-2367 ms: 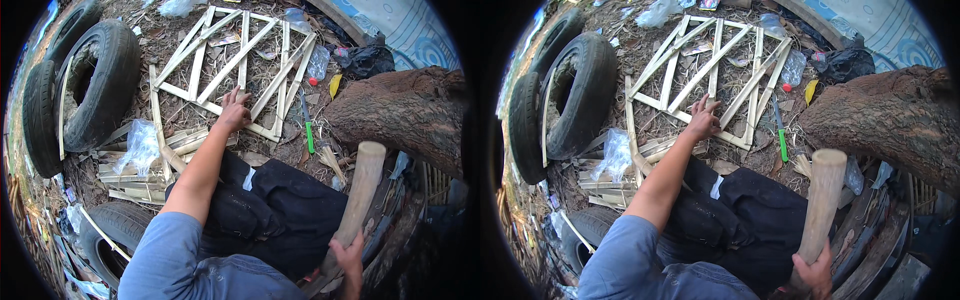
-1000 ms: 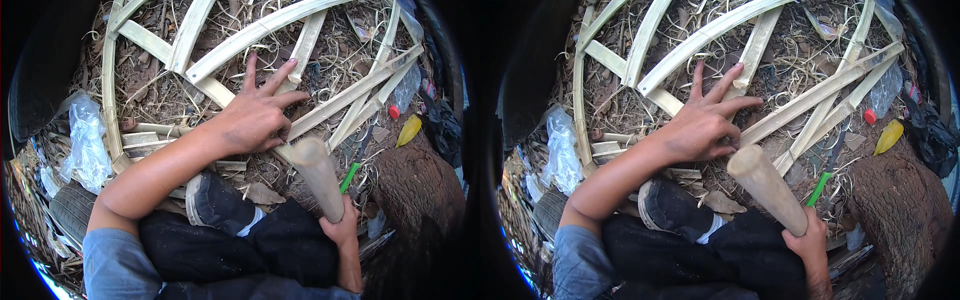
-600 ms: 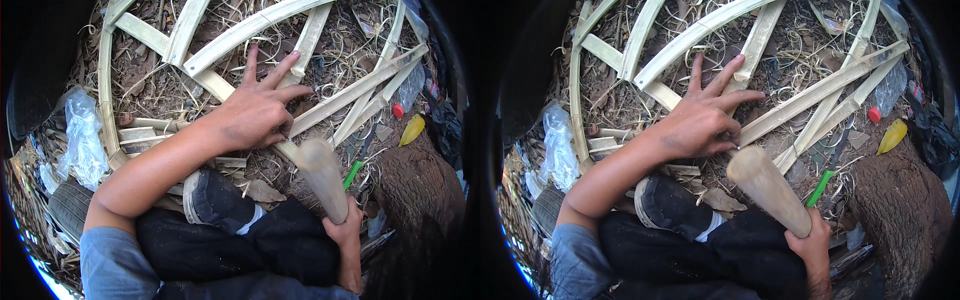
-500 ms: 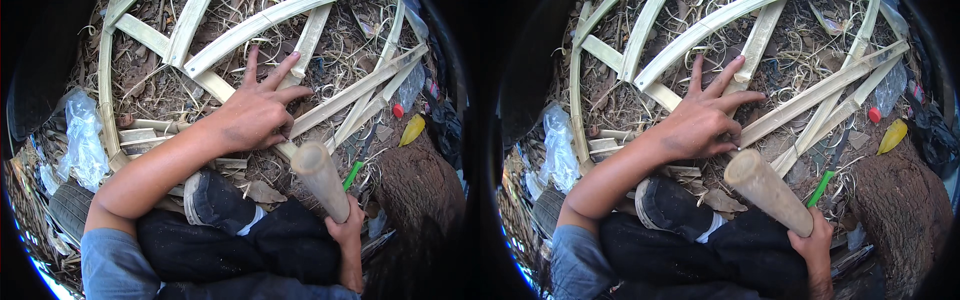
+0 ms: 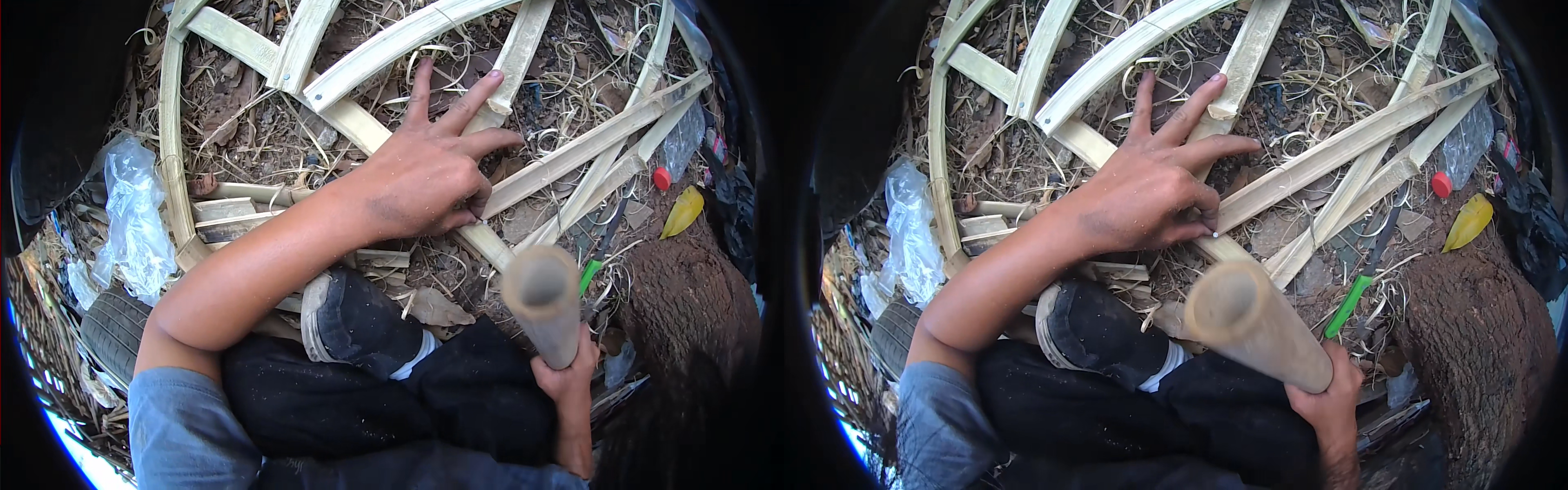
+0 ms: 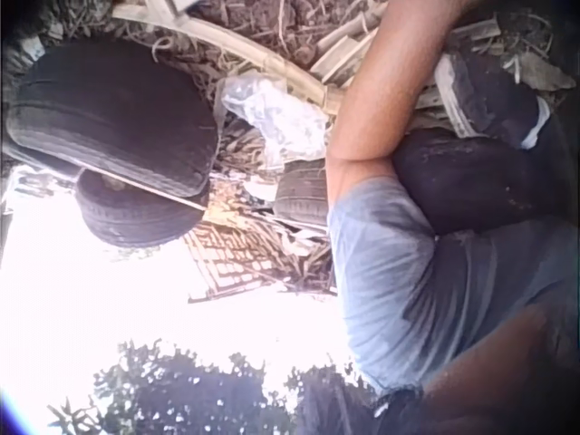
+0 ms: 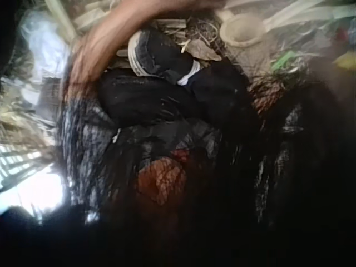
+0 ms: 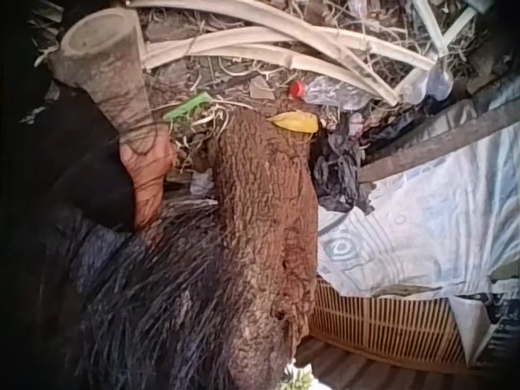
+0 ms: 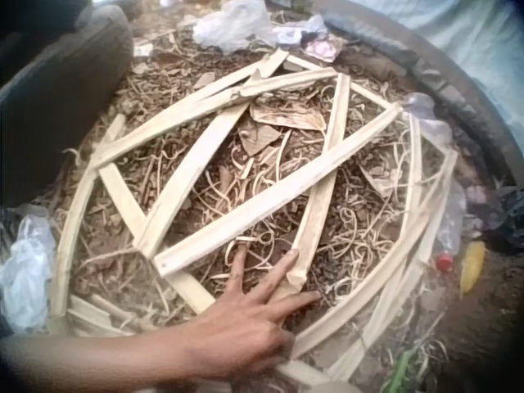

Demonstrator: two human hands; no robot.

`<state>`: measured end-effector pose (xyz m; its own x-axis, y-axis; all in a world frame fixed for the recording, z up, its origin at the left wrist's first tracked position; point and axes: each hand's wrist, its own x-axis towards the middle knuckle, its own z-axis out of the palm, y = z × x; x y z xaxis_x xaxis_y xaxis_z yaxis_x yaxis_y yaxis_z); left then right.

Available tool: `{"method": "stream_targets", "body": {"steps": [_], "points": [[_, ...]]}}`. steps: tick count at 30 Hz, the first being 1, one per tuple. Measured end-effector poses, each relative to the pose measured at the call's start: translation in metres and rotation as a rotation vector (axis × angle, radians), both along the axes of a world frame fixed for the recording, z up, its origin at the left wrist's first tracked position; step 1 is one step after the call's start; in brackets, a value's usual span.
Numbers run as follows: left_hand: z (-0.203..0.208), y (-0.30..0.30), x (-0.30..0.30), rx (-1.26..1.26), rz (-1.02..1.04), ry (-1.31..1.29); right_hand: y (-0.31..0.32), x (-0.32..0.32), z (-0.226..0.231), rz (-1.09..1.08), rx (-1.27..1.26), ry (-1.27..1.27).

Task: The person is assembling a bamboo lattice frame by hand while sitting on the ground, using a piece of bamboo to tap components into place and adjusting the position of bamboo strips.

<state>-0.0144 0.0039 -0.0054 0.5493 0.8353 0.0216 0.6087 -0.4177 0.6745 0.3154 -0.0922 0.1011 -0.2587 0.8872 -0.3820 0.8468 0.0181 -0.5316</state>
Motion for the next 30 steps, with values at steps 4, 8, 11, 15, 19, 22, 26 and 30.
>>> {"method": "stream_targets", "body": {"steps": [4,8,11,15,19,22,26,30], "points": [[0.002,0.001,0.0,-0.008,0.025,0.008,0.003,0.002,0.0,0.074,-0.055,-0.131],[0.001,0.003,0.0,0.022,0.006,-0.007,0.007,-0.004,-0.007,0.036,-0.138,-0.22],[-0.002,-0.001,0.0,0.019,0.013,-0.02,-0.005,-0.002,-0.003,0.009,-0.019,-0.089],[-0.003,0.001,-0.001,0.024,0.018,0.007,-0.002,-0.002,-0.005,0.053,-0.062,-0.174],[-0.003,0.002,-0.001,0.033,0.017,-0.03,-0.001,-0.003,-0.004,0.004,-0.128,-0.143],[-0.001,0.003,0.002,0.017,0.01,-0.004,-0.008,0.014,-0.011,0.047,0.015,-0.048],[-0.003,0.004,-0.003,0.049,0.018,-0.034,0.002,0.0,-0.009,0.033,-0.203,-0.26],[-0.002,0.001,-0.003,0.042,0.003,-0.02,-0.005,-0.003,-0.007,0.02,-0.099,-0.062]]}}
